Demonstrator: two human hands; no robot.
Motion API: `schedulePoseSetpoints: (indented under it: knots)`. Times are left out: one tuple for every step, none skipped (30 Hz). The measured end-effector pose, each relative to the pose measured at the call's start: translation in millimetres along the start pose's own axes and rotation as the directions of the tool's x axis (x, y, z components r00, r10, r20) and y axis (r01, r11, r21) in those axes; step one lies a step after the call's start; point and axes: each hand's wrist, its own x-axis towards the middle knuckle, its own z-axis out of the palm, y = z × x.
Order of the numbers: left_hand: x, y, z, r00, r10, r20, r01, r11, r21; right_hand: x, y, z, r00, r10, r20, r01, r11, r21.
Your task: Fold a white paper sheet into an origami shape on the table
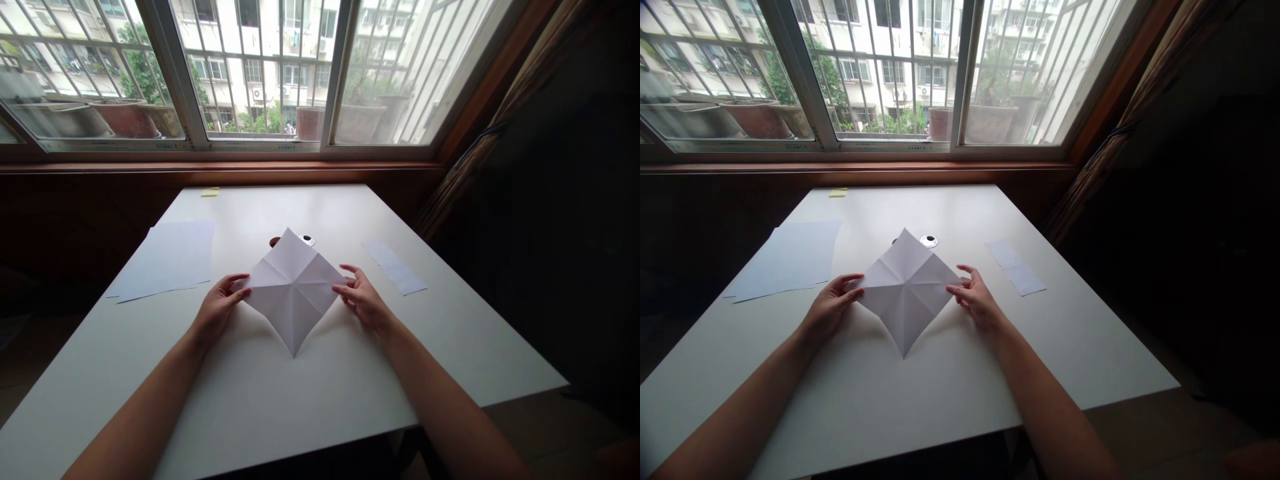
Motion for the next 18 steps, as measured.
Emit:
schedulePoseSetpoints:
  knots:
    - [0.6, -0.9, -1.1, 1.000, -0.006, 0.001, 0.006, 1.000, 0.017, -0.6, -1.4, -0.4, 1.000, -0.015, 0.011, 0.015, 1.000, -0.014]
    - [1.1, -1.6, -2.2, 1.000, -0.011, -0.002, 0.011, 0.999, 0.036, -0.9, -2.4, -1.1, 0.999, -0.034, 0.019, 0.035, 0.999, -0.026]
    - [1.7, -2.2, -3.4, 1.000, -0.013, -0.010, 0.014, 0.998, 0.054, -0.9, -3.0, -2.0, 0.998, -0.053, 0.024, 0.054, 0.998, -0.036]
    - [2.1, -2.5, -4.4, 1.000, -0.015, -0.019, 0.016, 0.997, 0.074, -0.5, -3.1, -3.1, 0.997, -0.067, 0.027, 0.069, 0.997, -0.045]
    - [2.4, -2.5, -5.2, 1.000, -0.017, -0.024, 0.019, 0.995, 0.094, 0.0, -2.8, -4.2, 0.997, -0.078, 0.027, 0.080, 0.995, -0.053]
    - [2.6, -2.1, -5.9, 0.999, -0.019, -0.027, 0.022, 0.993, 0.114, 0.7, -2.2, -5.3, 0.996, -0.086, 0.026, 0.087, 0.994, -0.060]
    - [2.6, -1.6, -6.4, 0.999, -0.023, -0.026, 0.026, 0.991, 0.134, 1.4, -1.4, -6.3, 0.996, -0.090, 0.028, 0.091, 0.994, -0.067]
    - [2.5, -0.7, -6.8, 0.999, -0.025, -0.022, 0.028, 0.988, 0.152, 2.1, -0.6, -7.2, 0.995, -0.093, 0.030, 0.095, 0.993, -0.075]
    - [2.2, 0.2, -7.2, 0.999, -0.027, -0.017, 0.030, 0.985, 0.170, 2.6, 0.1, -7.9, 0.995, -0.097, 0.032, 0.099, 0.991, -0.088]
    - [1.9, 1.3, -7.5, 1.000, -0.028, -0.013, 0.030, 0.982, 0.189, 3.0, 0.7, -8.7, 0.994, -0.100, 0.036, 0.104, 0.989, -0.107]
    - [1.6, 2.5, -7.8, 1.000, -0.028, -0.009, 0.029, 0.977, 0.211, 3.4, 1.1, -9.5, 0.994, -0.105, 0.043, 0.110, 0.985, -0.132]
    - [1.2, 3.8, -8.2, 1.000, -0.027, -0.001, 0.027, 0.971, 0.238, 3.8, 1.4, -10.4, 0.993, -0.111, 0.050, 0.118, 0.980, -0.160]
    - [0.9, 5.1, -8.8, 1.000, -0.025, 0.009, 0.022, 0.962, 0.274, 4.1, 1.7, -11.6, 0.991, -0.117, 0.058, 0.126, 0.973, -0.192]
    - [0.6, 6.4, -9.5, 1.000, -0.021, 0.019, 0.014, 0.948, 0.319, 4.6, 1.8, -13.0, 0.990, -0.124, 0.066, 0.136, 0.964, -0.229]
    - [0.3, 7.7, -10.3, 0.999, -0.017, 0.028, 0.005, 0.930, 0.368, 5.1, 2.0, -14.5, 0.989, -0.130, 0.072, 0.145, 0.952, -0.271]
    - [0.1, 9.0, -11.3, 0.999, -0.015, 0.040, -0.003, 0.910, 0.415, 5.6, 2.1, -16.0, 0.988, -0.135, 0.076, 0.152, 0.937, -0.314]
    - [0.0, 10.2, -12.2, 0.998, -0.015, 0.056, -0.013, 0.889, 0.457, 6.0, 2.2, -17.3, 0.987, -0.137, 0.081, 0.157, 0.921, -0.357]
    - [0.0, 11.0, -13.2, 0.997, -0.010, 0.074, -0.028, 0.867, 0.497, 6.3, 2.3, -18.4, 0.987, -0.135, 0.089, 0.160, 0.903, -0.399]
